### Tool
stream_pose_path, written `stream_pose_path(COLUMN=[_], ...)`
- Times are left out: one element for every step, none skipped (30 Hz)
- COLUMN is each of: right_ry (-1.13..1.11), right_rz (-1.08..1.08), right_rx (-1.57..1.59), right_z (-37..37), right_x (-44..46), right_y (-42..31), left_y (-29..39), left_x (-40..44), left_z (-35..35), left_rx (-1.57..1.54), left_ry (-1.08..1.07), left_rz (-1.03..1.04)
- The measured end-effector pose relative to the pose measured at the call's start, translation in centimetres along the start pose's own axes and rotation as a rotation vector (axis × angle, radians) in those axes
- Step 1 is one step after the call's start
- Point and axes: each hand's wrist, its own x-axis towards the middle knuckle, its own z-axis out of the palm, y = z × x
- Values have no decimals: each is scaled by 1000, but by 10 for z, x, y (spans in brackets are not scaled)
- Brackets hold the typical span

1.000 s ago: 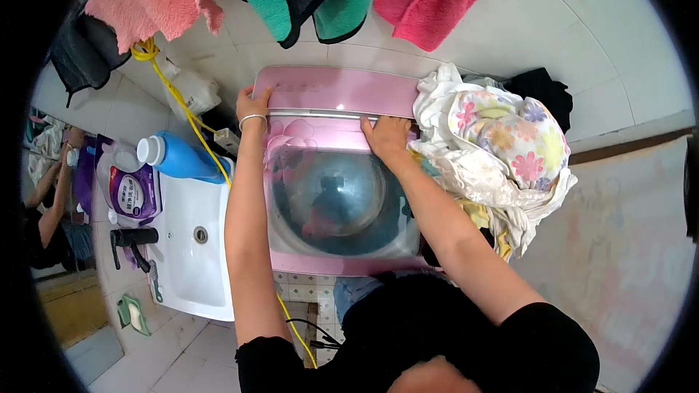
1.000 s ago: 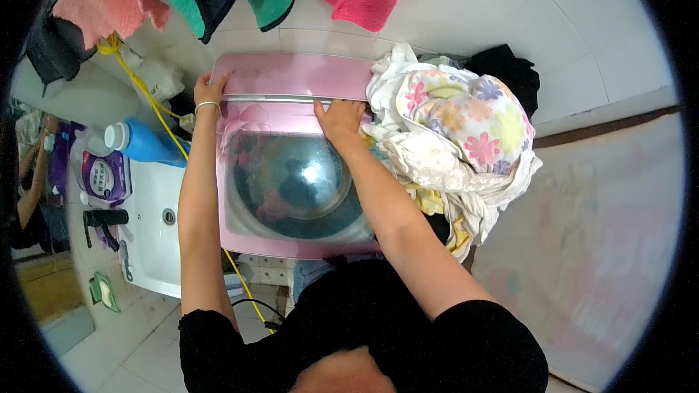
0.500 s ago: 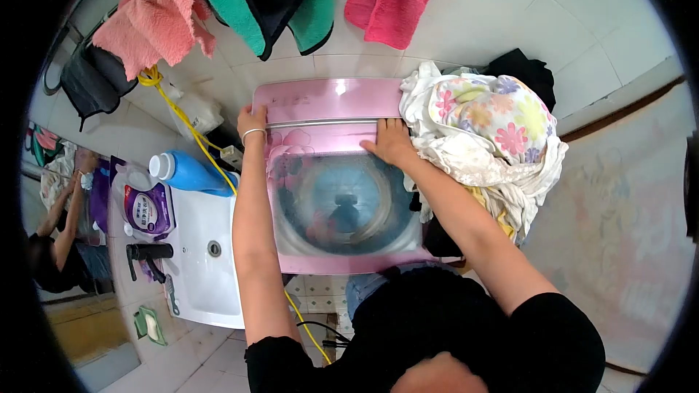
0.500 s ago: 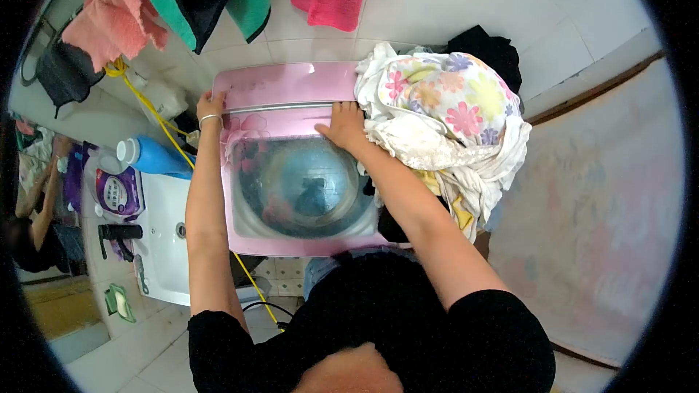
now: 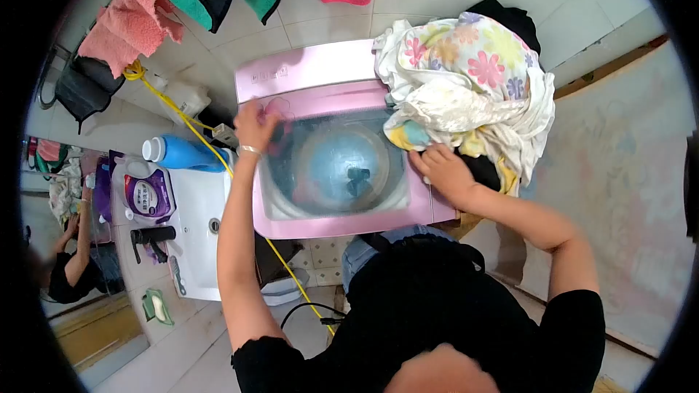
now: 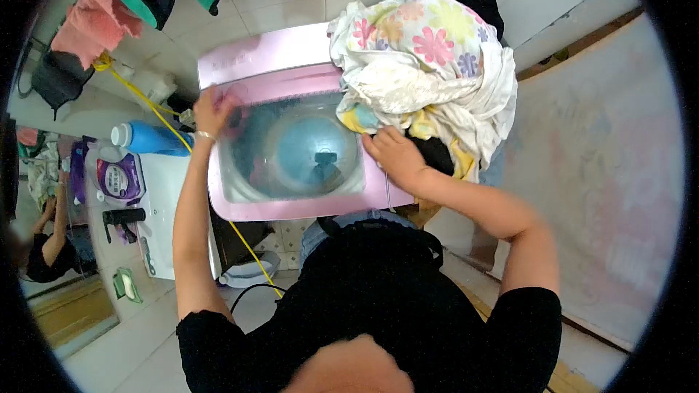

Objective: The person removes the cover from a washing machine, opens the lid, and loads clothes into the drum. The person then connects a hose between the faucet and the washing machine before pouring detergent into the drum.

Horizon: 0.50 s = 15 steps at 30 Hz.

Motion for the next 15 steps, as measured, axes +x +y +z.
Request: stream_pose_path(right_ry=[16,35,58,127,118,150,185,187,199,214,220,210,202,205,214], right_rz=[-15,-5,4,7,-18,-19,-21,-28,-34,-39,-45,-49,-51,-41,-41], right_rx=[30,35,36,26,-12,-14,-19,-15,-2,6,3,4,7,13,19], right_z=[-3,-10,-16,-18,-30,-28,-26,-15,-7,-4,-2,-3,-5,-6,-7], right_x=[-10,-16,-20,-25,-31,-35,-39,-41,-43,-43,-41,-41,-40,-40,-41], right_y=[6,12,20,28,37,41,46,47,49,52,56,56,57,58,62], left_y=[30,61,95,113,127,135,143,146,148,151,153,156,155,155,159], left_x=[-25,-54,-79,-114,-147,-168,-184,-194,-198,-199,-197,-199,-198,-201,-201], left_z=[-9,-18,-36,-35,-27,-23,-18,-10,-3,2,5,8,7,6,1], left_rx=[-70,-93,3,135,258,257,250,245,244,333,426,425,406,390,400], left_ry=[-97,-217,-385,-473,-564,-570,-670,-769,-768,-724,-677,-675,-626,-579,-581], left_rz=[144,193,322,402,480,474,489,500,489,489,490,488,574,659,658])
